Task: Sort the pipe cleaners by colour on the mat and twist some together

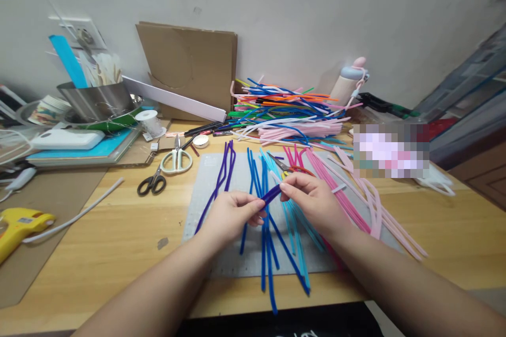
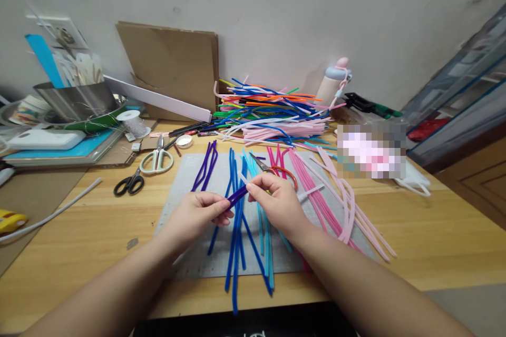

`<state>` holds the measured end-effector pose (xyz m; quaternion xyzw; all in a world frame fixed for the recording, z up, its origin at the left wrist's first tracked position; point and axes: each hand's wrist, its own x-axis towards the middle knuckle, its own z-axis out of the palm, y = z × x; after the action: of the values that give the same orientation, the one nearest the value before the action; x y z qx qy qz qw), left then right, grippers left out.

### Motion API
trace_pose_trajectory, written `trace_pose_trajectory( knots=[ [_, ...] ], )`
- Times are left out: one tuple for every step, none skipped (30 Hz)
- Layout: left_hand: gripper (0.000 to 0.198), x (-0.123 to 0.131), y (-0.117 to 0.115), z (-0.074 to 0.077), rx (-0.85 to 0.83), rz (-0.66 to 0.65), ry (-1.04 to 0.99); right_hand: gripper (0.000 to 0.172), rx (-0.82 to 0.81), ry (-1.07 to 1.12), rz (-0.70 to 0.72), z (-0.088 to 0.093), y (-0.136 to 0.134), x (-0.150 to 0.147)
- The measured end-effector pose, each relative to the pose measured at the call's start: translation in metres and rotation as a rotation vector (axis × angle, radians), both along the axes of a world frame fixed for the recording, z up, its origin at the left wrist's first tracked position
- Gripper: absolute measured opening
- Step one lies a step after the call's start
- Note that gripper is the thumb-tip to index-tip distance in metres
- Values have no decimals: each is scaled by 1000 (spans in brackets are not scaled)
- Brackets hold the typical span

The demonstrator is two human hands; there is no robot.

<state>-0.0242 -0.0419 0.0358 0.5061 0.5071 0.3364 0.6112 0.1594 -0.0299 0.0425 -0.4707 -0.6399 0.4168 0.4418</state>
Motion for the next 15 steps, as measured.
trace_pose_trajectory(
  knots=[
    [18,0,0,0,-27,-5,-43,21,-2,9,2,-1,1,0],
    [18,0,1,0,-41,-6,-79,21,-6,22,0,-2,1,1],
    [18,0,1,0,-45,-9,-104,20,-9,38,-7,-3,2,1],
    [17,1,1,-1,-44,-11,-118,19,-10,53,-17,-4,2,2],
    [17,1,1,-1,-42,-14,-125,19,-7,65,-27,-5,3,3],
    [17,1,1,-2,-42,-13,-126,19,-5,72,-34,-6,3,3],
    [16,1,1,-2,-45,-8,-126,18,-3,73,-36,-6,4,4],
    [15,1,0,-2,-47,-2,-129,18,-3,70,-33,-6,4,4],
    [15,1,0,-1,-49,1,-135,18,-4,67,-29,-6,4,4],
    [14,1,1,-1,-53,3,-145,18,-7,65,-25,-6,4,4],
    [14,1,1,0,-64,1,-157,18,-10,64,-21,-5,3,4],
    [14,1,1,0,-79,-1,-170,18,-11,62,-17,-4,3,3],
    [15,1,1,0,-98,2,-184,18,-10,60,-14,-4,2,3],
    [16,1,1,1,-118,9,-196,18,-7,56,-10,-3,2,3],
    [17,1,2,0,-136,21,-207,18,-3,51,-7,-2,1,2]
  ],
)
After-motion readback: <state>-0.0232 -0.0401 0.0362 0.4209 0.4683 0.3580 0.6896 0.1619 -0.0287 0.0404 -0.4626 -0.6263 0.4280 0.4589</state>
